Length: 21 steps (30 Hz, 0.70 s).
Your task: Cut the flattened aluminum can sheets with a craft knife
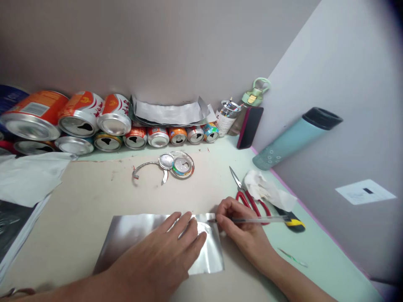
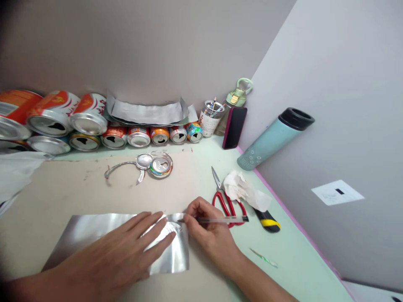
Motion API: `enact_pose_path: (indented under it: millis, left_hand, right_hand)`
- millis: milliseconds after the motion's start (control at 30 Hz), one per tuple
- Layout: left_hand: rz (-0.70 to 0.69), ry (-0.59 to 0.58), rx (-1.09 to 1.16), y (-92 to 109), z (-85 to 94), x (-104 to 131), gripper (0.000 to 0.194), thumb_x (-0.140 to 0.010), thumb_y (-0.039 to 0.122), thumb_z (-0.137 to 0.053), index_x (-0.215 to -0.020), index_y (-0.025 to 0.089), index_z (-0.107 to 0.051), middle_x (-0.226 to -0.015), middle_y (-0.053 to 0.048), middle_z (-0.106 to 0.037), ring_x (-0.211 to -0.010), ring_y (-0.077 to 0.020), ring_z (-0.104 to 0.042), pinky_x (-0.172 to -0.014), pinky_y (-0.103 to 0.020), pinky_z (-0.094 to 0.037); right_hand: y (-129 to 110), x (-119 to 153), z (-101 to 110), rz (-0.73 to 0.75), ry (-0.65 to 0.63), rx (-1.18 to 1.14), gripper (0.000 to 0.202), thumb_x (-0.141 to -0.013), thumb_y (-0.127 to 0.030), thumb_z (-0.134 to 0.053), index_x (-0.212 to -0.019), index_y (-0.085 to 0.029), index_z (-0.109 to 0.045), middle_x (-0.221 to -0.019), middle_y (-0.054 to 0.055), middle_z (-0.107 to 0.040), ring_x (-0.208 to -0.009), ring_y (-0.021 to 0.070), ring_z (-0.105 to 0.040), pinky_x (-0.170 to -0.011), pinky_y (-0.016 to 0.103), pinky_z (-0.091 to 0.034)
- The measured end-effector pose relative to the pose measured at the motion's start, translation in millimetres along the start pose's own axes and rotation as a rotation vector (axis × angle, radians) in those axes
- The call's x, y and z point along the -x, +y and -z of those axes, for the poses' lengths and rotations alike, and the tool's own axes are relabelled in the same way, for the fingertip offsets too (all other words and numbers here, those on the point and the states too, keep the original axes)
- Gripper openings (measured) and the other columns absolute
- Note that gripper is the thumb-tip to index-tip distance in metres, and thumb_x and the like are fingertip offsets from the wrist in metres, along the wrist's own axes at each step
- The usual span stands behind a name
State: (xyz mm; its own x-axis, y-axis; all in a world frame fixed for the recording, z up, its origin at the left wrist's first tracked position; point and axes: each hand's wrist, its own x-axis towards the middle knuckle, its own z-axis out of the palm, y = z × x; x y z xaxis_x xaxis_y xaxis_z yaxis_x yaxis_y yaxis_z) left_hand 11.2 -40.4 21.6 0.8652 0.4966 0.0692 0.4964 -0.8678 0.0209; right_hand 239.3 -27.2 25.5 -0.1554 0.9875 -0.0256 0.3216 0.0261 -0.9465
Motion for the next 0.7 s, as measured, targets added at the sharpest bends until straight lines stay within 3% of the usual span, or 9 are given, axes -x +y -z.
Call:
enact_pose_path:
  millis: [200, 367, 700]
  left_hand:
    - [-0.065, 0.102, -0.055, 0, -1.1, -3, 0.038, -0.102, 0.031, -0.056, -0.132, 0.009, -0.064, -0.132, -0.014, -0.069, -0.116, -0.0260, -0.064, -0.096, -0.037, -0.048]
    - [-0.065, 0.122, -0.065, -1, -8.6, -2, 0.040, -0.101, 0.034, -0.058, -0.133, 0.010, -0.063, -0.129, -0.013, -0.071, -0.113, -0.0256, -0.065, -0.095, -0.038, -0.048]
    - [-0.069, 0.155, -0.115, -1, -7.7, 0, 0.039, -0.097, 0.034, -0.063, -0.129, 0.012, -0.066, -0.129, -0.009, -0.071, -0.116, -0.0248, -0.062, -0.095, -0.039, -0.045]
  right_hand:
    - [3, -1, -5, 0.056, 0.089, 0.036, 0.023, -0.089, -0.032, -0.068, -0.071, -0.020, -0.059, -0.064, -0.002, -0.054, -0.058, 0.0131, -0.048, -0.052, 0.024, -0.038]
    - [5, -2, -9, 0.031, -0.003, 0.029, 0.024, -0.090, -0.031, -0.066, -0.071, -0.021, -0.056, -0.066, -0.003, -0.054, -0.060, 0.0133, -0.047, -0.053, 0.024, -0.038]
    - [11, -4, -10, 0.014, -0.055, 0.040, 0.021, -0.094, -0.030, -0.063, -0.076, -0.020, -0.058, -0.070, -0.001, -0.057, -0.064, 0.0147, -0.051, -0.058, 0.026, -0.041]
